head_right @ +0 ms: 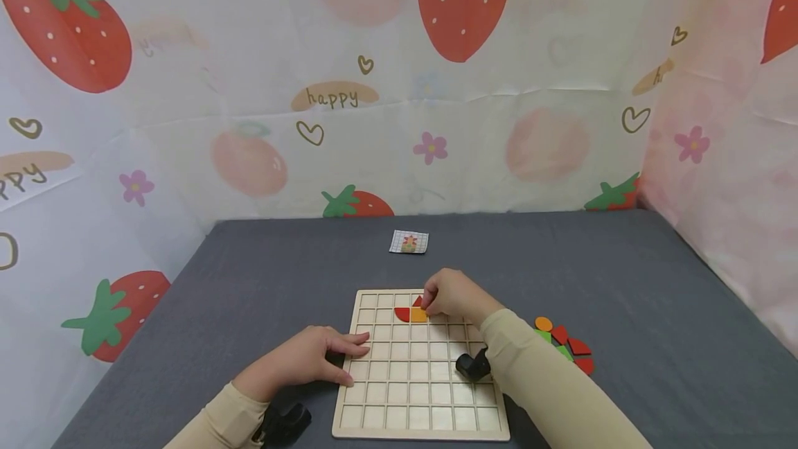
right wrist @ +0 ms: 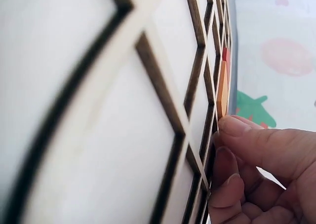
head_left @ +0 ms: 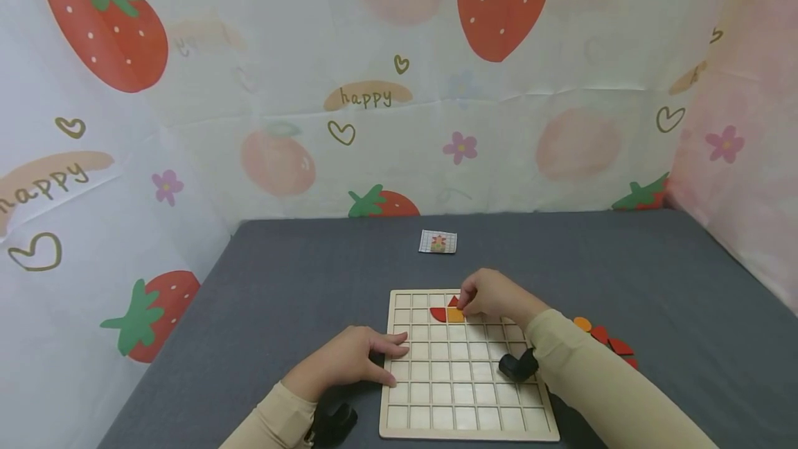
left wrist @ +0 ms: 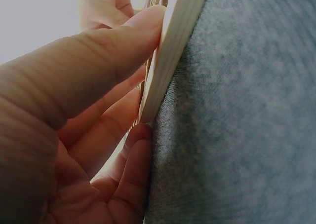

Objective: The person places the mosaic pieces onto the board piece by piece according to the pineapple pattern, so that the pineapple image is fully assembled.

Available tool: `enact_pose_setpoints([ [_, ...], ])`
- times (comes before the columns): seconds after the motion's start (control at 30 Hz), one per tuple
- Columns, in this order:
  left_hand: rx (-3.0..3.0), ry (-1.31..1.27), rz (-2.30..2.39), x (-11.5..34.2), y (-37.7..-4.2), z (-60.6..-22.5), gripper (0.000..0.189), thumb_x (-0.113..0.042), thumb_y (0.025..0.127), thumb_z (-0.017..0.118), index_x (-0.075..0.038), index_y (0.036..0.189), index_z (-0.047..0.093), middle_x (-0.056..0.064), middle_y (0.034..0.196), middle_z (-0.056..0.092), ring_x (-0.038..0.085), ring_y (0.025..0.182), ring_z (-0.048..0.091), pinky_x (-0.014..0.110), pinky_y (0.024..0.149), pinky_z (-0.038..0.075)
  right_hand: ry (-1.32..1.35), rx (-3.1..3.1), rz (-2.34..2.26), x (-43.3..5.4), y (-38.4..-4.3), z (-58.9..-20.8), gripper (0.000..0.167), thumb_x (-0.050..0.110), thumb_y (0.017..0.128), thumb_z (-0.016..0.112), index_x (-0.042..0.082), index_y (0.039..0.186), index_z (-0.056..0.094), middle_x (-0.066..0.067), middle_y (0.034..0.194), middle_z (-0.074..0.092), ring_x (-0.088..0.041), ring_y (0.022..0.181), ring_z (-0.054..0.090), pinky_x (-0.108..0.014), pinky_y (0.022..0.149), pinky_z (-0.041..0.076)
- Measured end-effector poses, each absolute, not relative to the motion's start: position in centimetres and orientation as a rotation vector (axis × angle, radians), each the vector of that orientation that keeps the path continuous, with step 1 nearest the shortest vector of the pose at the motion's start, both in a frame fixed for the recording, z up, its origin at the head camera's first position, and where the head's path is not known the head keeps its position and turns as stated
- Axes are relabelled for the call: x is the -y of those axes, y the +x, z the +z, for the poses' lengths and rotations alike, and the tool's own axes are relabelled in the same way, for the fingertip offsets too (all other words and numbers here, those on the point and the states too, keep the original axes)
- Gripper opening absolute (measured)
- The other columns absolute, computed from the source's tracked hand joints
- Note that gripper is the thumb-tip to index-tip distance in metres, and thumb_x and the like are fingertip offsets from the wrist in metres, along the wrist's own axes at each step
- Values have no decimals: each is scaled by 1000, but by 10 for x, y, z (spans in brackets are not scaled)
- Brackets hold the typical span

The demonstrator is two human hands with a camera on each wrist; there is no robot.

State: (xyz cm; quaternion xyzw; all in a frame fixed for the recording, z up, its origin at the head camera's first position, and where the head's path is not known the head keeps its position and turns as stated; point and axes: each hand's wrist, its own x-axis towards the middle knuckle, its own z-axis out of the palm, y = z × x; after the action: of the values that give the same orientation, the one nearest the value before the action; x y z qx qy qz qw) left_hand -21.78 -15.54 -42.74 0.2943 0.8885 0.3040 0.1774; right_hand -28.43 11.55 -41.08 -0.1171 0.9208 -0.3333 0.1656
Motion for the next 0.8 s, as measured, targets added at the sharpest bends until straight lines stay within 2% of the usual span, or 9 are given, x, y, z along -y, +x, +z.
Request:
enact_pose_setpoints([
  [0.4, -2512, 823, 860, 155, -217, -426, 54, -35, 67, 78, -23, 118, 63, -12, 129, 52, 12, 120, 47, 37, 99, 37, -383, -2594, -978, -145, -283, -398, 5, 10, 82, 68, 13, 84, 70, 1, 80, 62, -16, 76, 55, -31, 66, 47],
  [0.8, -2515, 830, 859, 156, -216, -425, 54, -35, 67, 78, -24, 118, 64, -11, 129, 52, 13, 120, 47, 38, 99, 37, -416, -2630, -959, -205, -277, -380, 11, 14, 83, 67, 8, 93, 69, 0, 86, 64, -14, 80, 57, -34, 71, 49],
])
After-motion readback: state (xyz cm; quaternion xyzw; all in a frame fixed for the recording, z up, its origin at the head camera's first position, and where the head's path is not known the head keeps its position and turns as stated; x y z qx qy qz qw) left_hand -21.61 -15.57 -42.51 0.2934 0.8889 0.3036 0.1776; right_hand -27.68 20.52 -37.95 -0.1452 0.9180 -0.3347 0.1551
